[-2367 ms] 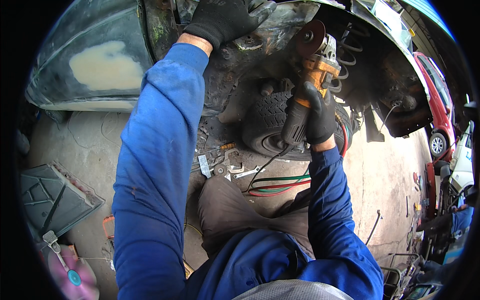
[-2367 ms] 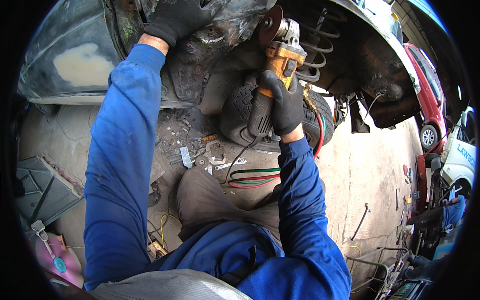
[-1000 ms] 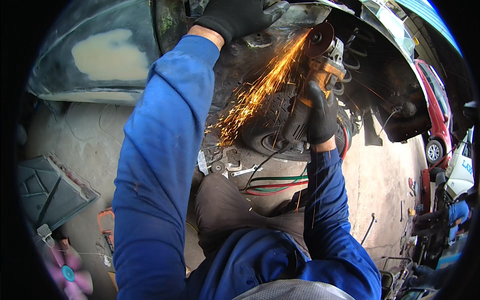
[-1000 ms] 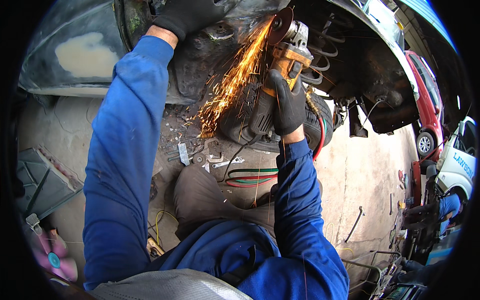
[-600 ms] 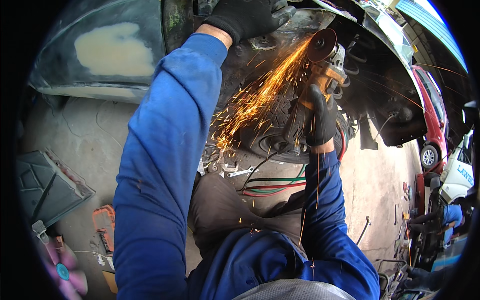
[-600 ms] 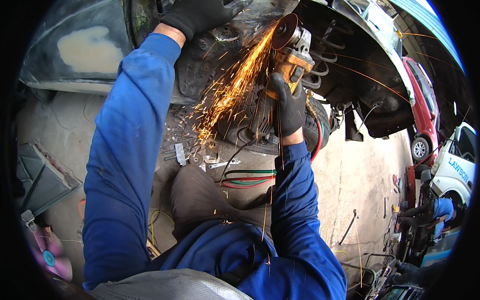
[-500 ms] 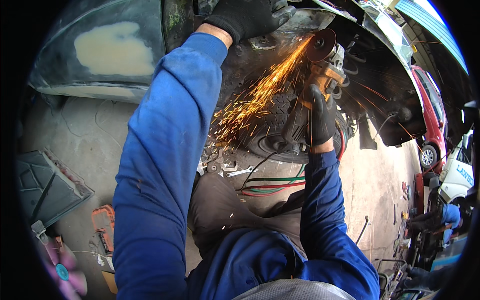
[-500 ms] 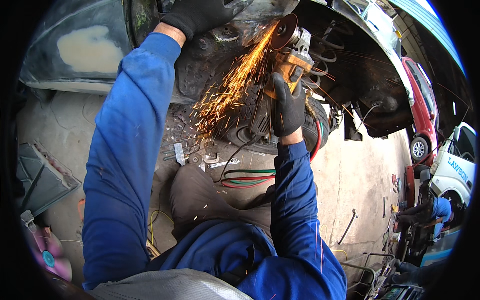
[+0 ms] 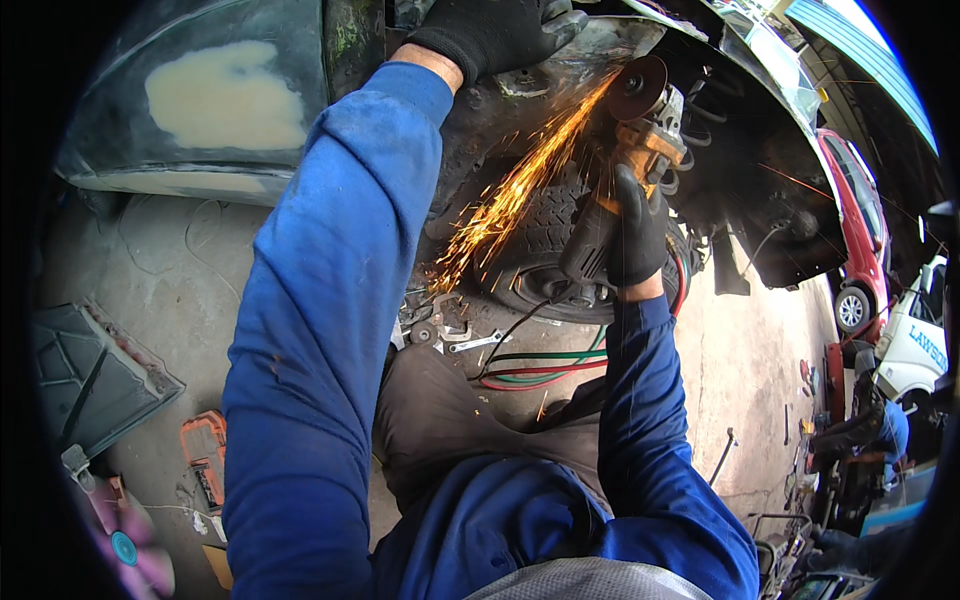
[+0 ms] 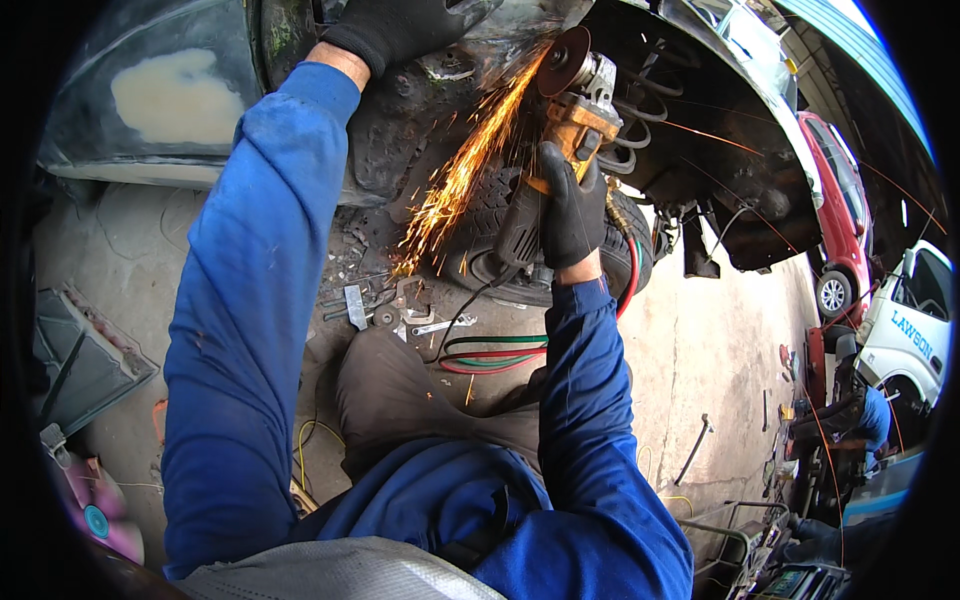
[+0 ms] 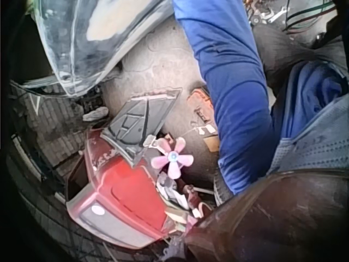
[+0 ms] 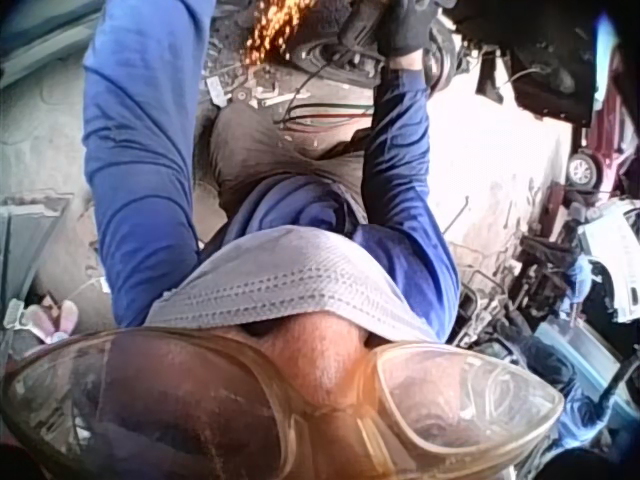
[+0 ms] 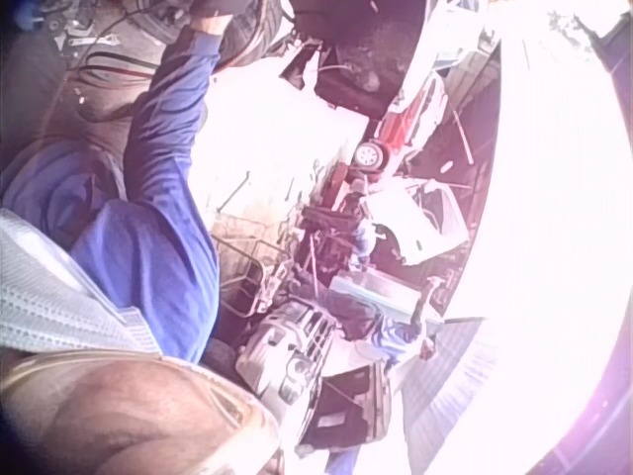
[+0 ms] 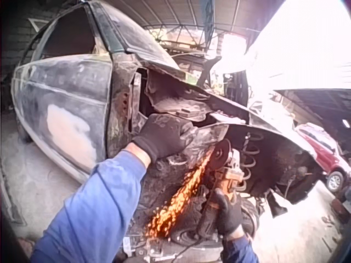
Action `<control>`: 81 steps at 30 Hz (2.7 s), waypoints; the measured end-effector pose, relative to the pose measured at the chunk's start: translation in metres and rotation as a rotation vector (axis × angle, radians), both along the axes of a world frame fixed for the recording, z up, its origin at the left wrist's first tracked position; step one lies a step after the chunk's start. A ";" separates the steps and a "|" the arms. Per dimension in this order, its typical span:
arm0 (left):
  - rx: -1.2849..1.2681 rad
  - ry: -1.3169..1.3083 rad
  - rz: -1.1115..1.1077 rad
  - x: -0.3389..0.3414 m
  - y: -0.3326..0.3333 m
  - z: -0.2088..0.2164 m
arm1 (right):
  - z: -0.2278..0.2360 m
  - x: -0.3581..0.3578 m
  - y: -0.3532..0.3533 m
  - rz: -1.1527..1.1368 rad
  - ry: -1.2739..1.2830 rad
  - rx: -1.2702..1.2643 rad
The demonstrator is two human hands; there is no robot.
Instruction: The person uses an angle grinder to grind and smooth a section of a car's body panel near the wheel well. They repeatedly grind the metal surface, pause to inspect the area, and remove loose debris by hand.
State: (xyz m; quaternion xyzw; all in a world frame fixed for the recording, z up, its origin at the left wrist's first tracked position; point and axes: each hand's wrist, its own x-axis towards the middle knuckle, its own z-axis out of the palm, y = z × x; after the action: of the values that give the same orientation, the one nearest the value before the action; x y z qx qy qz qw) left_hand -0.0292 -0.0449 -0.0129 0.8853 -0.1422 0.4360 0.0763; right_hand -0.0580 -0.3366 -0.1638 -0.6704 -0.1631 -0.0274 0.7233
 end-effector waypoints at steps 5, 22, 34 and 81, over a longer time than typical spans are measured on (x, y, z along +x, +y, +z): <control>0.008 -0.005 0.001 0.000 0.001 0.000 | -0.004 0.006 0.004 -0.109 -0.163 -0.101; 0.037 0.014 0.016 0.000 0.000 0.001 | -0.002 -0.002 0.008 -0.157 -0.282 -0.162; -0.006 0.038 -0.027 -0.003 -0.001 0.003 | 0.003 0.003 0.004 -0.388 -0.876 -0.636; -0.022 -0.107 -0.123 -0.004 0.000 0.002 | -0.014 -0.013 0.023 -0.084 -0.098 0.096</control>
State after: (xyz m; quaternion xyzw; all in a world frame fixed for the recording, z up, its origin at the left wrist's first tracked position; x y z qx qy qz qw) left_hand -0.0329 -0.0452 -0.0108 0.8496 -0.1953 0.4786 0.1050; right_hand -0.0710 -0.3137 -0.1774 -0.6391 -0.1684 -0.0983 0.7440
